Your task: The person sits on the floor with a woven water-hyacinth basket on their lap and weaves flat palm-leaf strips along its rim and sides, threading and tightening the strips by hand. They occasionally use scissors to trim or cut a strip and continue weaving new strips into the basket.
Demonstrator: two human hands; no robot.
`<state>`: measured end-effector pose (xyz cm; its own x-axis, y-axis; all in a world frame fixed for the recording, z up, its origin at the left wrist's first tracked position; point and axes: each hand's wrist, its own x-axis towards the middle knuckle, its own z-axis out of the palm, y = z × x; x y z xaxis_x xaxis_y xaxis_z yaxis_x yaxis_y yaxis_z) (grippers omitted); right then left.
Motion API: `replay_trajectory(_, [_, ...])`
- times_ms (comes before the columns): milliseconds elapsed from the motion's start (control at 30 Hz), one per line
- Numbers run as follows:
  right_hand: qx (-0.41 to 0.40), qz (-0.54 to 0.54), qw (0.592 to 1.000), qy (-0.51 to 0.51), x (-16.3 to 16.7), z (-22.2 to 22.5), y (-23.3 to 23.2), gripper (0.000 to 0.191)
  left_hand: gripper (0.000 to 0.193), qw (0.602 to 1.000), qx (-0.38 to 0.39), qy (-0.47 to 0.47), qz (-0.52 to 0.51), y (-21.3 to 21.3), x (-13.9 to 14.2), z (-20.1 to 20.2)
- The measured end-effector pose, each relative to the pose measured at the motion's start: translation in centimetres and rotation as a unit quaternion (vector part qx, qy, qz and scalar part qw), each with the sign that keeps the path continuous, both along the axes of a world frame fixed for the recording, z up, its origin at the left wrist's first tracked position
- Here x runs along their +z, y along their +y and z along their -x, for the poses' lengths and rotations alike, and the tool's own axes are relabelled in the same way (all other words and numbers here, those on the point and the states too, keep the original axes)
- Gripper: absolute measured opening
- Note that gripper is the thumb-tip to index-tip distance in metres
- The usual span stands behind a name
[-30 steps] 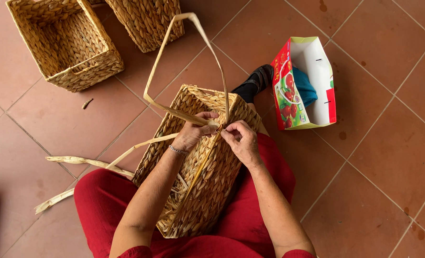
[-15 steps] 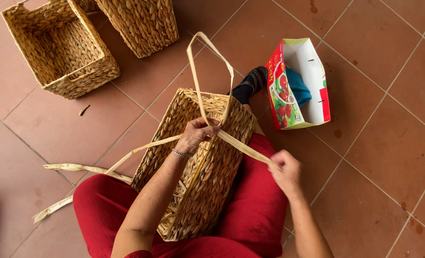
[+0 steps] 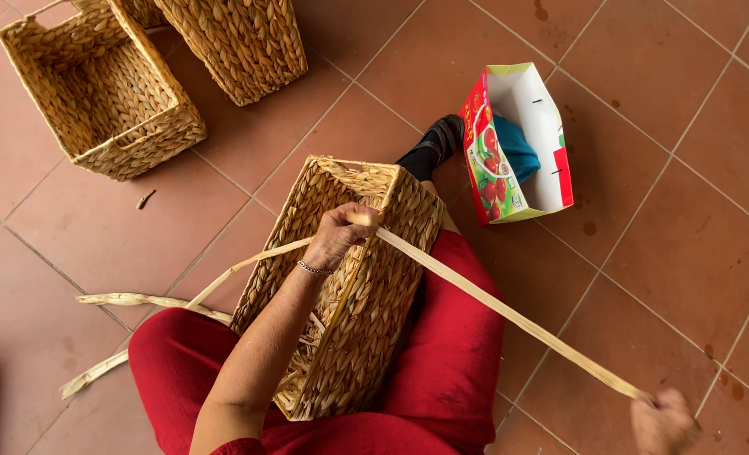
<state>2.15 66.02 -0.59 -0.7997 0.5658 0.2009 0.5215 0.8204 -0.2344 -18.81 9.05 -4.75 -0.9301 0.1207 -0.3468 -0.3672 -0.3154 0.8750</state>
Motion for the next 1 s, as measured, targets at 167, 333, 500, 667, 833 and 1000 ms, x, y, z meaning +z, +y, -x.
replay_trajectory(167, [-0.173, -0.055, 0.973, -0.144, 2.2, -0.7, 3.1, 0.007, 0.015, 0.999, -0.025, -0.004, 0.044, -0.3, -0.2, 0.1])
replay_trajectory(333, [-0.221, -0.064, 0.941, -0.247, 2.0, -1.1, 3.9, 0.004, 0.013, 0.992, -0.041, 0.014, 0.114, -0.1, 1.0, 0.3])
replay_trajectory(500, [0.042, -0.114, 0.992, -0.029, 1.9, 3.3, -2.1, 0.004, 0.018, 0.941, -0.068, 0.052, 0.327, 0.7, 3.4, 0.4])
replay_trajectory(667, [0.424, 0.157, 0.877, 0.163, 1.1, 11.4, -21.0, 0.008, 0.041, 0.886, -0.063, 0.01, 0.459, 2.9, 5.5, 0.7])
replay_trajectory(833, [0.485, 0.234, 0.842, 0.027, 3.3, 15.5, -31.9, 0.018, 0.024, 0.817, -0.043, 0.163, 0.551, 3.4, 4.7, -0.8])
replay_trajectory(1000, [0.497, 0.175, 0.847, 0.073, 1.8, 15.9, -31.4, 0.033, 0.007, 0.698, -0.068, 0.262, 0.663, 3.7, 1.4, -2.4])
